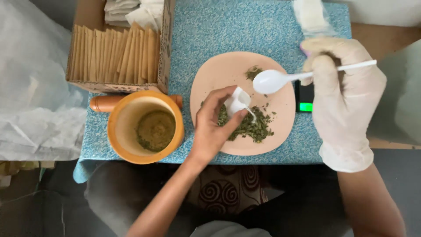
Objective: Filling small white tea bags with dried herbs using a spoon, weighing them on a digital scale, sealing them with a heat sealer, and organizing them into a cardboard box.
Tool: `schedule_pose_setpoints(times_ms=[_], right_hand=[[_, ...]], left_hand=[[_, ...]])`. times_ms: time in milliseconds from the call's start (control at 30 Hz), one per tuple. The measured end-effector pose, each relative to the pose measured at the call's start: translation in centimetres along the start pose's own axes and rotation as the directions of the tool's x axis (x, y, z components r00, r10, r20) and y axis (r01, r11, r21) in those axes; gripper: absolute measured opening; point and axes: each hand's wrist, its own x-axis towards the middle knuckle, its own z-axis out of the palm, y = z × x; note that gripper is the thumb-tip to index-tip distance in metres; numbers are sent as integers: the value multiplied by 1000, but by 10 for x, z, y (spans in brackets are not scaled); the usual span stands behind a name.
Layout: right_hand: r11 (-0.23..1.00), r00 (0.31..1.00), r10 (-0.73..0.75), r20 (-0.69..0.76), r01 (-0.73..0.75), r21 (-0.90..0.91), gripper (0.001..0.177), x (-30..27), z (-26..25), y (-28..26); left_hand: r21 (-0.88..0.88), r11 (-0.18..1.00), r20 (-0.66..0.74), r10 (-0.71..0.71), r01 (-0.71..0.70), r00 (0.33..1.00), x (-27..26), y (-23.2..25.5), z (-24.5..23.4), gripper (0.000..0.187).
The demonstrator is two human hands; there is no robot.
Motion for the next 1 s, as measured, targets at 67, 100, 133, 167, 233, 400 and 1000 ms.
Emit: schedule_pose_setpoints(times_ms=[67,100,133,167,233,400,1000], right_hand=[[984,996,92,-18,-88,157,19,-2,-5,37],[983,996,93,-18,-89,158,19,-4,-4,48],[991,992,112,63,-116,72,15,-5,-3,60],[990,980,138,142,-137,-17,12,-7,-2,72],[948,943,313,112,-317,21,11,-17,1,92],[861,860,509,49,-507,-37,21,-19,0,119],[595,585,773,244,-803,40,20,-9,40,109]], left_hand=[[-95,995,28,3,0,1000,6,-9,-3,49],[-95,996,28,2,1,1000,9,-10,-4,49],[-79,997,23,15,-13,1000,12,-13,-4,50],[-64,998,17,27,-26,999,15,-16,-5,52],[-77,997,-14,10,-11,1000,18,-24,-4,52],[-65,996,-66,-67,63,996,11,-33,-9,58],[154,986,33,62,-66,998,-3,-34,-20,53]])
